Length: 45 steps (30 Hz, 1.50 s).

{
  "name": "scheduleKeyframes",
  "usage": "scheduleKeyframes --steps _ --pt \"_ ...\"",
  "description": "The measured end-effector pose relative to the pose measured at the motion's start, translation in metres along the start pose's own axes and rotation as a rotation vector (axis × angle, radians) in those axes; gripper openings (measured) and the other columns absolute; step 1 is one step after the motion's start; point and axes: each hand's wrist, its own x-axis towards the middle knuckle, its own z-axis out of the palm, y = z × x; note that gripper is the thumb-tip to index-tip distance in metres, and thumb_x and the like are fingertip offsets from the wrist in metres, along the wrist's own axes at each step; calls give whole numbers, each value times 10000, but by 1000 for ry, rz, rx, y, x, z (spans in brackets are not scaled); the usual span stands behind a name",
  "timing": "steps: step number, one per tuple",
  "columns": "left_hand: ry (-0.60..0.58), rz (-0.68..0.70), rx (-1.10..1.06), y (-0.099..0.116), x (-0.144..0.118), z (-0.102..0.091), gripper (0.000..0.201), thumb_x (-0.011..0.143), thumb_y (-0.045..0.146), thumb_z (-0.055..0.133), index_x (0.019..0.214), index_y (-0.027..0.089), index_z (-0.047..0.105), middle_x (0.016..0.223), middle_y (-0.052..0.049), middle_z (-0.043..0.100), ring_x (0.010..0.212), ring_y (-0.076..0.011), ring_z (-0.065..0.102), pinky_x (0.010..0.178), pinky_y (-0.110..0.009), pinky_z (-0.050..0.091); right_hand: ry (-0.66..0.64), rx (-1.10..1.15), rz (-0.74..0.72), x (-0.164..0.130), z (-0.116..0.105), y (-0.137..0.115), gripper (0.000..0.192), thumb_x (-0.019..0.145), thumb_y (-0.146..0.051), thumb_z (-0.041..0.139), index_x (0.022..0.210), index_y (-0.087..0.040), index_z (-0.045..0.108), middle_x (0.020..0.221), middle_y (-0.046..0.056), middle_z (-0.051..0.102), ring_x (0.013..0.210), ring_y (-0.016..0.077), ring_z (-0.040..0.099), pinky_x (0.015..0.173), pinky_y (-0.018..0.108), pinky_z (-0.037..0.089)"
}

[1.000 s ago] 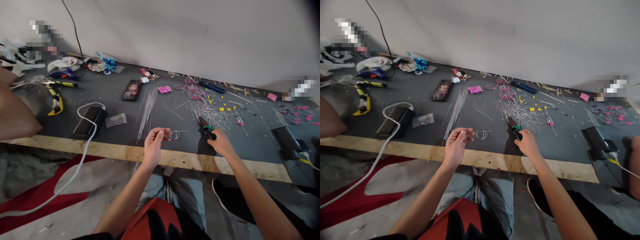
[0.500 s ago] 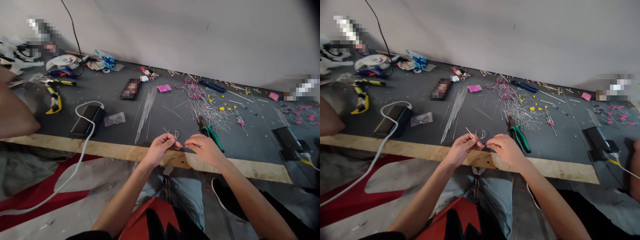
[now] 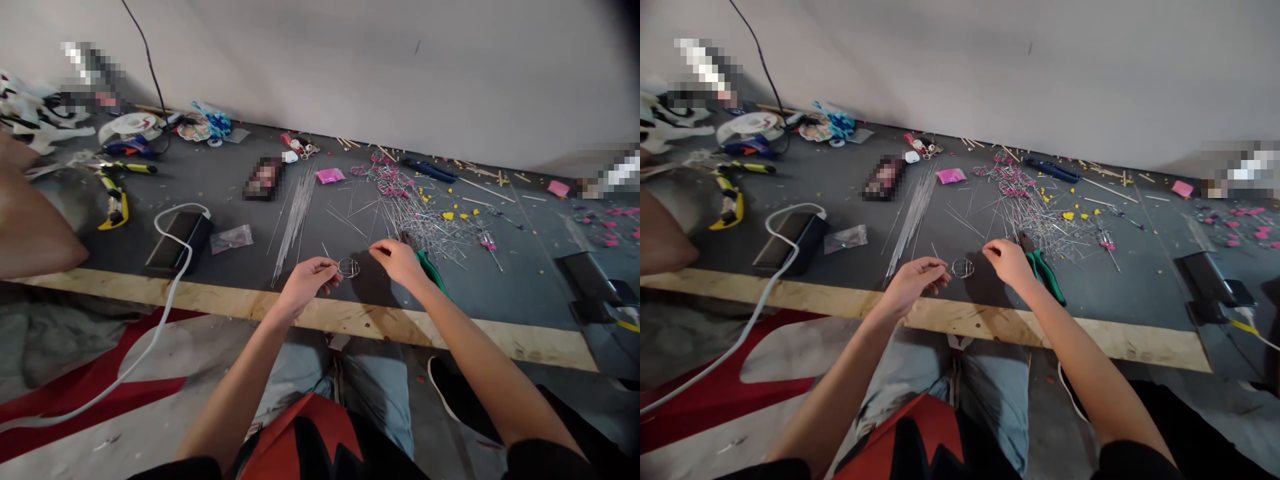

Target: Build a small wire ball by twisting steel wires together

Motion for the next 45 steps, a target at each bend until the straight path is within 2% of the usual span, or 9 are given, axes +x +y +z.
scheduleKeyframes --steps 4,9,12,18,23,29,34,40,45 --pt "53 -47 62 -2 7 -13 221 741 323 649 840 127 625 707 -65 656 566 -107 591 414 -169 400 175 -78 70 31 4 2 339 793 -327 589 1088 -163 623 964 98 591 822 201 568 798 356 440" --pt "69 -56 64 -2 12 -17 167 731 279 657 800 133 617 674 -51 643 537 -98 579 368 -146 381 -327 -86 -79 23 19 -18 491 691 -393 706 1136 -208 614 983 97 580 856 232 579 759 350 447" --pt "67 -33 67 -2 19 -17 168 735 281 655 812 134 624 682 -58 651 540 -100 582 366 -145 381 -351 -119 -96 12 28 -25 468 680 -297 725 1123 -201 608 1008 101 591 900 236 575 773 335 429" --pt "48 16 123 3 35 -16 161 745 286 640 820 144 637 683 -60 658 576 -113 591 420 -168 403 -354 26 -15 6 27 -28 299 735 -222 655 1031 -222 609 826 22 641 725 159 570 635 273 383" --pt "-39 104 235 19 47 -7 145 767 293 604 829 177 667 673 -43 652 594 -125 589 493 -213 444 -226 288 117 15 25 -17 261 725 -334 660 937 -185 630 771 6 621 684 139 554 632 265 399" --pt "-161 239 409 35 69 8 164 792 279 559 839 185 685 730 -38 651 560 -102 559 511 -216 452 -107 594 143 29 25 -1 346 801 -404 554 1069 -199 632 759 1 603 608 117 515 630 274 412" --pt "-91 368 641 35 94 12 194 799 305 543 817 165 677 1024 -77 580 697 -99 580 601 -225 473 -32 743 137 35 29 3 311 807 -380 547 1051 -226 662 703 -12 580 617 120 495 627 273 410" --pt "-220 372 718 30 104 12 172 818 255 505 825 190 664 762 1 621 590 -91 550 581 -225 425 84 891 172 37 39 6 325 769 -387 612 1072 -276 648 760 -22 602 635 110 521 591 254 438" --pt "-237 463 702 23 106 13 151 805 236 532 791 195 676 786 -12 628 671 -111 573 637 -240 435 214 907 181 35 41 7 255 719 -388 674 927 -240 684 718 -17 619 595 106 530 504 230 423"
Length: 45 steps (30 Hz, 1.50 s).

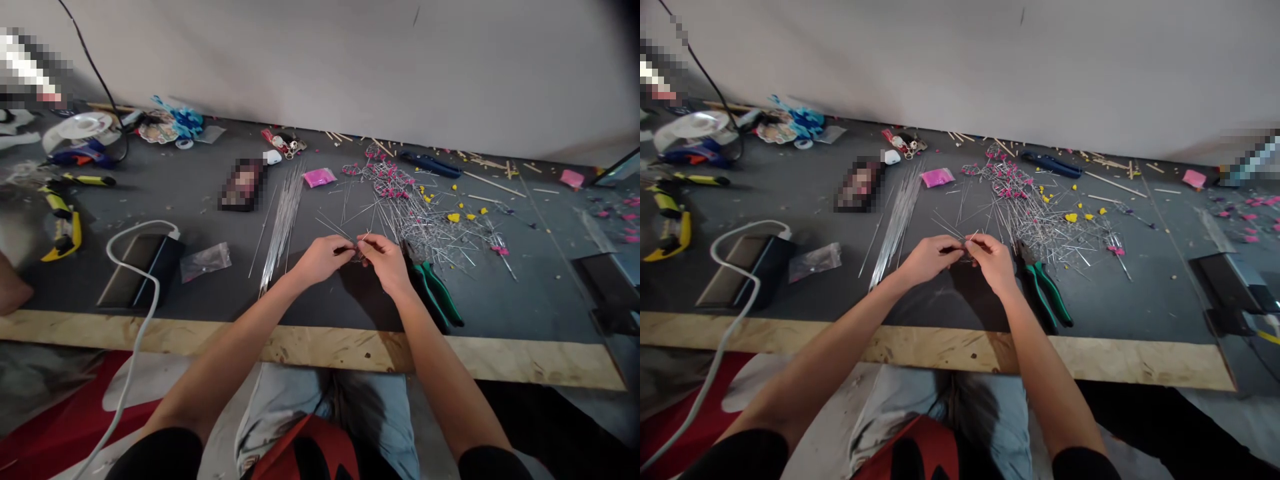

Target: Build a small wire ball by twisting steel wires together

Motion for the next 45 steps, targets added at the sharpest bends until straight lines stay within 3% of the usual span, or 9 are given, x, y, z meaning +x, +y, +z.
scheduleKeyframes --steps 4,8,10,13,18,26,32,39,45 --pt "69 1 -202 -7 -3 6 148 786 246 584 891 194 674 905 -43 643 759 -128 589 675 -256 463 62 65 -14 -1 2 1 197 716 -382 680 844 -232 678 722 -19 637 581 99 532 484 223 413" --pt "107 -80 -617 -10 -9 12 587 681 165 693 1229 221 491 970 -46 636 773 -123 604 701 -271 504 117 208 -18 -2 6 0 168 718 -362 684 829 -237 663 769 -25 649 584 85 531 494 220 415" --pt "99 -125 -762 -8 -10 14 725 650 118 713 1292 227 394 966 -44 644 794 -129 619 739 -294 518 150 266 -12 -3 7 -1 159 716 -353 691 816 -235 655 771 -27 650 579 81 523 501 221 416" --pt "76 -171 -884 -5 -11 19 606 663 116 713 1202 192 446 928 -46 656 806 -140 639 774 -318 529 170 309 -4 -4 8 -5 166 712 -349 699 820 -235 643 788 -25 655 610 90 540 525 227 428" --pt "152 -189 -918 -3 -12 20 306 704 176 710 973 134 569 916 -57 669 762 -135 655 756 -303 541 147 358 33 -7 10 -11 175 705 -357 706 797 -235 620 790 -23 653 633 109 565 523 240 454" --pt "287 -170 -959 0 -13 19 233 694 202 730 908 150 656 871 -34 685 708 -98 625 690 -249 533 65 287 -40 -15 15 -12 130 766 -333 657 859 -248 625 910 -8 682 691 134 615 514 257 488" --pt "270 -208 -1005 2 -13 20 216 689 220 737 891 164 689 857 -27 690 676 -96 617 698 -259 520 62 218 -78 -16 18 -13 142 765 -337 658 866 -239 640 886 2 691 662 132 622 554 277 495" --pt "273 -135 -983 1 -14 22 277 670 184 749 940 204 691 938 -27 688 873 -131 618 829 -280 489 86 226 -69 -17 18 -15 142 760 -348 658 863 -251 643 921 11 689 793 159 628 606 285 493" --pt "285 -117 -969 3 -15 24 228 713 206 717 940 205 699 945 -33 698 900 -153 627 877 -321 474 88 308 -66 -17 18 -14 92 760 -318 666 832 -262 650 878 -7 692 732 132 605 581 259 450"
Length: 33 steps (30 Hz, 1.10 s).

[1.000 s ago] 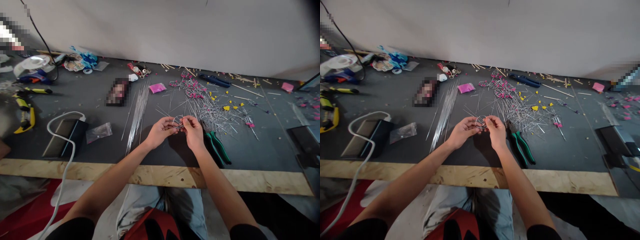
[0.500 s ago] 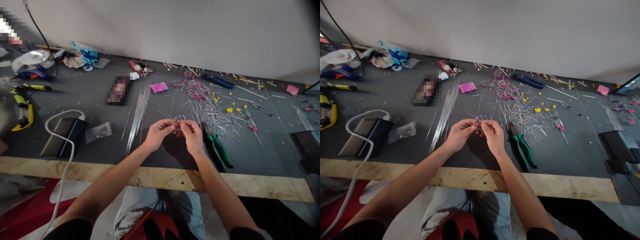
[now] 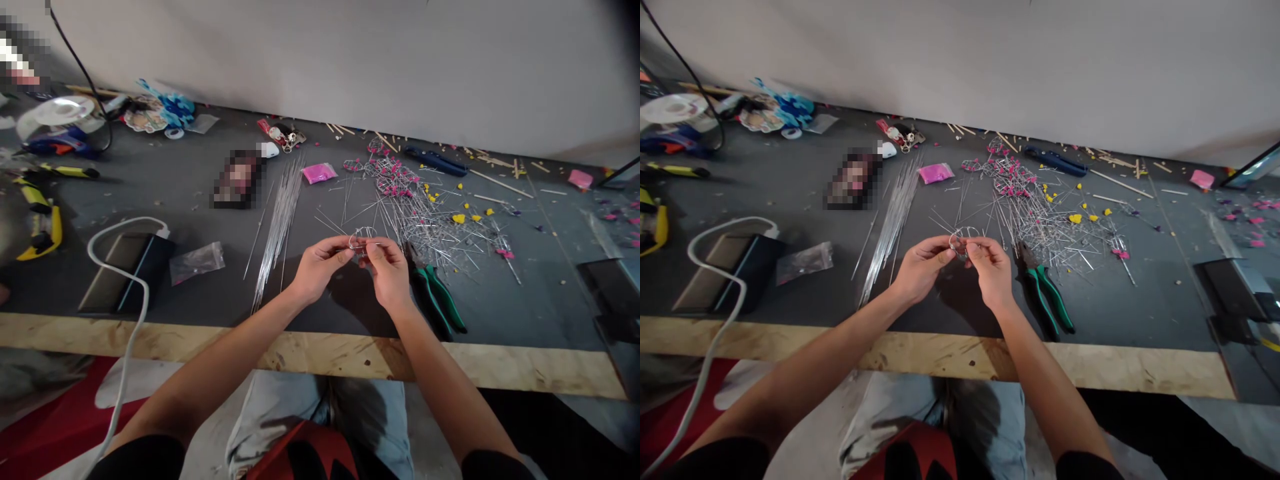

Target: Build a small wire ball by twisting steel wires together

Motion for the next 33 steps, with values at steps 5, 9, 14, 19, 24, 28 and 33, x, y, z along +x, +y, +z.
scheduleKeyframes --steps 5,9,14,19,24,28,33 --pt "-1 -11 -7 1 -1 0 206 727 210 705 933 201 701 926 -30 697 855 -133 622 844 -295 480 -7 22 -5 -1 0 0 90 760 -310 669 834 -261 659 843 -12 682 677 114 579 569 249 435" --pt "4 0 22 2 -1 1 208 728 211 700 936 197 696 924 -33 692 843 -132 615 823 -298 488 24 -42 -35 -3 0 0 123 762 -345 660 851 -262 642 815 -15 673 622 107 554 567 257 435" --pt "16 19 31 1 -2 2 204 729 220 701 933 209 696 886 -20 692 786 -110 615 781 -265 486 53 -101 -68 -3 2 -1 123 773 -354 643 855 -263 629 777 -21 659 614 111 549 547 254 429" --pt "102 4 28 0 -2 2 150 733 266 699 869 201 708 833 -17 700 755 -113 625 763 -268 490 67 -142 -86 -5 4 0 126 764 -338 648 855 -254 622 783 -10 664 669 130 583 576 270 469" --pt "101 -8 -30 3 0 3 119 748 257 682 844 192 708 805 -18 698 739 -121 631 742 -279 498 96 -48 -54 -4 6 -2 150 745 -303 661 835 -253 552 844 -15 683 714 137 620 614 284 504" --pt "114 -10 -71 4 2 2 94 741 234 686 819 185 704 801 -13 689 714 -103 618 689 -251 498 71 75 -3 -1 5 -5 132 745 -269 647 784 -237 526 830 -24 664 710 126 624 603 273 509" --pt "124 -20 -56 4 3 1 98 732 251 691 801 182 696 783 -9 677 705 -105 615 693 -262 499 43 140 105 3 3 -6 111 740 -271 636 764 -227 537 755 -27 646 675 117 616 583 259 519"
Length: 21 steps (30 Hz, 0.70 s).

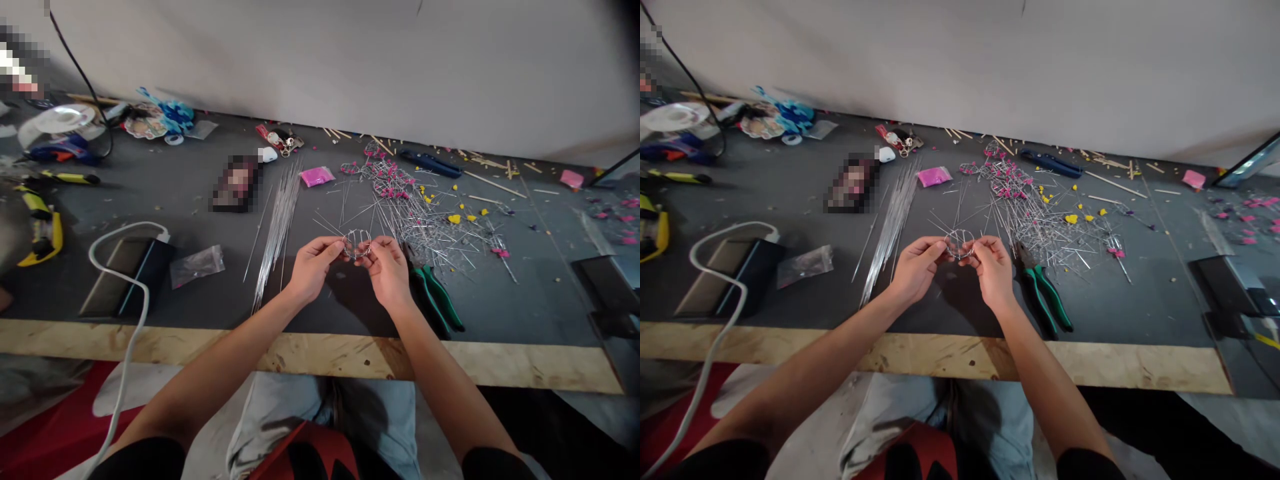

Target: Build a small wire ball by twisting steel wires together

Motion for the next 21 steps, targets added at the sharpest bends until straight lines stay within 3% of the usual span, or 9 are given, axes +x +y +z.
scheduleKeyframes --steps 17,21 --pt "46 20 67 0 1 -2 116 724 258 688 802 171 681 775 -15 663 692 -107 605 666 -254 489 34 -55 61 0 -1 3 103 700 -286 692 752 -202 664 696 -6 667 627 127 633 543 268 541" --pt "55 17 63 1 1 -1 118 730 259 680 802 166 676 767 -19 658 677 -114 602 592 -244 486 51 -61 69 0 -1 3 108 700 -278 694 766 -193 685 712 4 685 630 128 637 562 273 541"
